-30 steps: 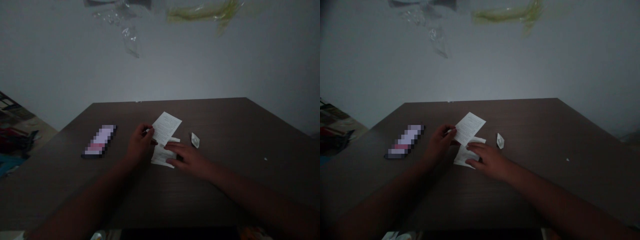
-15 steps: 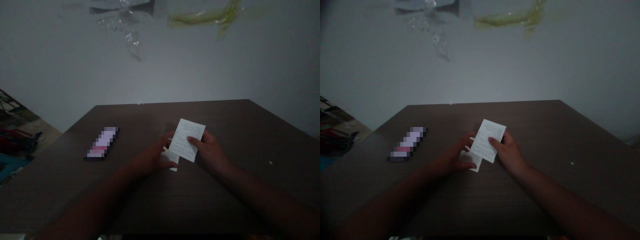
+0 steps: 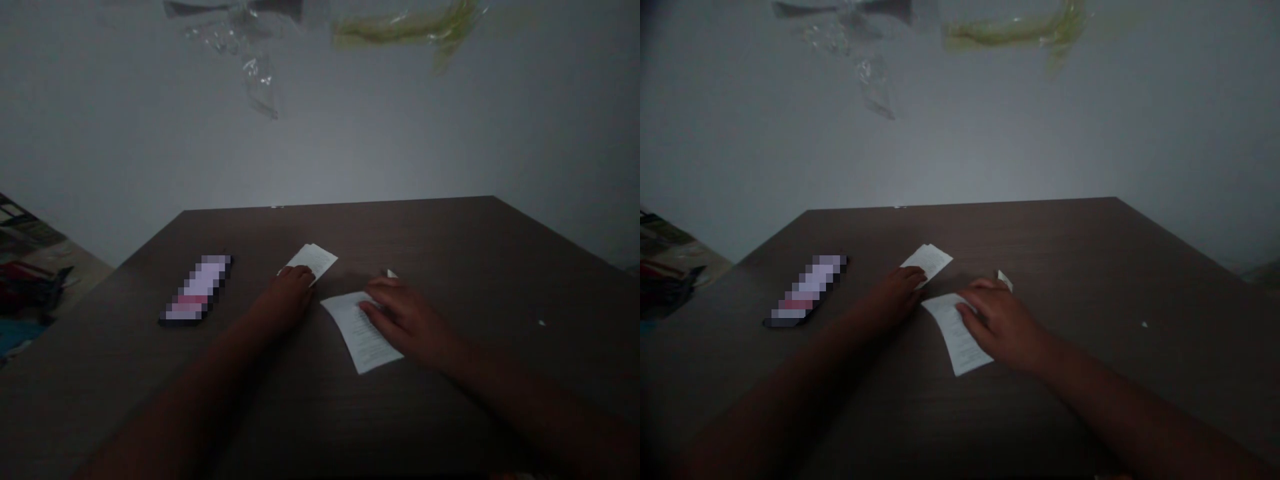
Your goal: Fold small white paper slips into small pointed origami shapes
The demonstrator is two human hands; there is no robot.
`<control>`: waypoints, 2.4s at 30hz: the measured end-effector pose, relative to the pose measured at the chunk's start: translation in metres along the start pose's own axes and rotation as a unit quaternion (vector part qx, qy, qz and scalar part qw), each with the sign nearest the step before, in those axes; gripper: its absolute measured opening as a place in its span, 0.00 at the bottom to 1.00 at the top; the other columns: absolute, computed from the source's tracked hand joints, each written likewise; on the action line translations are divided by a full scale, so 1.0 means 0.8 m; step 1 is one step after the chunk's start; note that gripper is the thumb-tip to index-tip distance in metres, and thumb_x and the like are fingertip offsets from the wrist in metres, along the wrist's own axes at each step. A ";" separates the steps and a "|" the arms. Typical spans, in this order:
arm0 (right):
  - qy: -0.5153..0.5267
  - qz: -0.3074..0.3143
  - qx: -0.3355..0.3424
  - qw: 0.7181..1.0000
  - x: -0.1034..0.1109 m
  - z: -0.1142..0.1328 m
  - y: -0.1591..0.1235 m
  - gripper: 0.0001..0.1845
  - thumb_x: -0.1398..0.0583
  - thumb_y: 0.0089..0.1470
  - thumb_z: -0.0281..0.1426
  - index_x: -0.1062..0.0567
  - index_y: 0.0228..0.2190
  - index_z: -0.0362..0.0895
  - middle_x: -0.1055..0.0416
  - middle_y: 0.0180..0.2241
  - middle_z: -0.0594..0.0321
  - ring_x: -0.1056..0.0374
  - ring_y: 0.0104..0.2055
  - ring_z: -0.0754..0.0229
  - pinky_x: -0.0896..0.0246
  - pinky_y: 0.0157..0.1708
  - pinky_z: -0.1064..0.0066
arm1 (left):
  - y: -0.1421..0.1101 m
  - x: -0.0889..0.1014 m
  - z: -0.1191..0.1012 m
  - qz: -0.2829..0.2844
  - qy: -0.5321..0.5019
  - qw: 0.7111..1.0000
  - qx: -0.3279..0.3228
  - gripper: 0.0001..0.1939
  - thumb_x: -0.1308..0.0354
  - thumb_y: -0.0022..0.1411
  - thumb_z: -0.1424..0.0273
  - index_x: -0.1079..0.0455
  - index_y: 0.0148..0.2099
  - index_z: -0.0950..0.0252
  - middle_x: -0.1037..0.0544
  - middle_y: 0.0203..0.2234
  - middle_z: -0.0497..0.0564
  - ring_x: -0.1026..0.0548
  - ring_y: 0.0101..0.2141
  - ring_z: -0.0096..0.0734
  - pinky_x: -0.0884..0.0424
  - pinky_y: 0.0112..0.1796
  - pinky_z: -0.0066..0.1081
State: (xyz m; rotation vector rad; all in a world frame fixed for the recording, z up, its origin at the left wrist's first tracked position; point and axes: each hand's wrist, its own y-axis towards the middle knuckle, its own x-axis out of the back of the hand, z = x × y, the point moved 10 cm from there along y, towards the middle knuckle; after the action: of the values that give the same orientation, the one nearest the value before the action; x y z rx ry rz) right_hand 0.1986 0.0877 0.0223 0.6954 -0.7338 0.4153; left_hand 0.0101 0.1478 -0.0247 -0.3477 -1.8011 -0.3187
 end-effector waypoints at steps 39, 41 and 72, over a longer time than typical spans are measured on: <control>0.039 -0.043 -0.090 0.994 -0.023 -0.097 0.029 0.19 0.44 0.77 0.38 0.12 0.47 0.53 0.14 0.55 0.53 0.20 0.63 0.45 0.25 0.65 0.42 | -0.026 -0.025 -0.060 -0.002 -0.059 0.998 -0.013 0.25 0.38 0.72 0.68 0.24 0.68 0.67 0.24 0.70 0.69 0.27 0.70 0.64 0.27 0.71 0.59; 0.082 -0.050 -0.091 0.991 -0.026 -0.096 0.031 0.19 0.43 0.77 0.40 0.11 0.49 0.55 0.15 0.58 0.54 0.24 0.69 0.46 0.28 0.69 0.41 | -0.027 -0.022 -0.063 -0.012 -0.068 0.997 -0.026 0.24 0.38 0.72 0.68 0.23 0.67 0.64 0.22 0.66 0.67 0.25 0.68 0.60 0.26 0.70 0.57; 0.051 0.053 -0.061 0.995 -0.041 -0.093 0.021 0.11 0.36 0.71 0.38 0.12 0.40 0.50 0.22 0.68 0.51 0.30 0.73 0.40 0.34 0.72 0.38 | -0.025 0.007 -0.057 0.008 0.090 0.995 0.052 0.15 0.38 0.79 0.68 0.19 0.60 0.71 0.19 0.65 0.69 0.21 0.63 0.65 0.20 0.62 0.58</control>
State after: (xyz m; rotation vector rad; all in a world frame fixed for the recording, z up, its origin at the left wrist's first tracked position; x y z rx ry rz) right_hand 0.2017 0.1484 -0.0341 0.5187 -0.6955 0.4961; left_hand 0.0411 0.1118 -0.0089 -0.2519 -1.6299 -0.2372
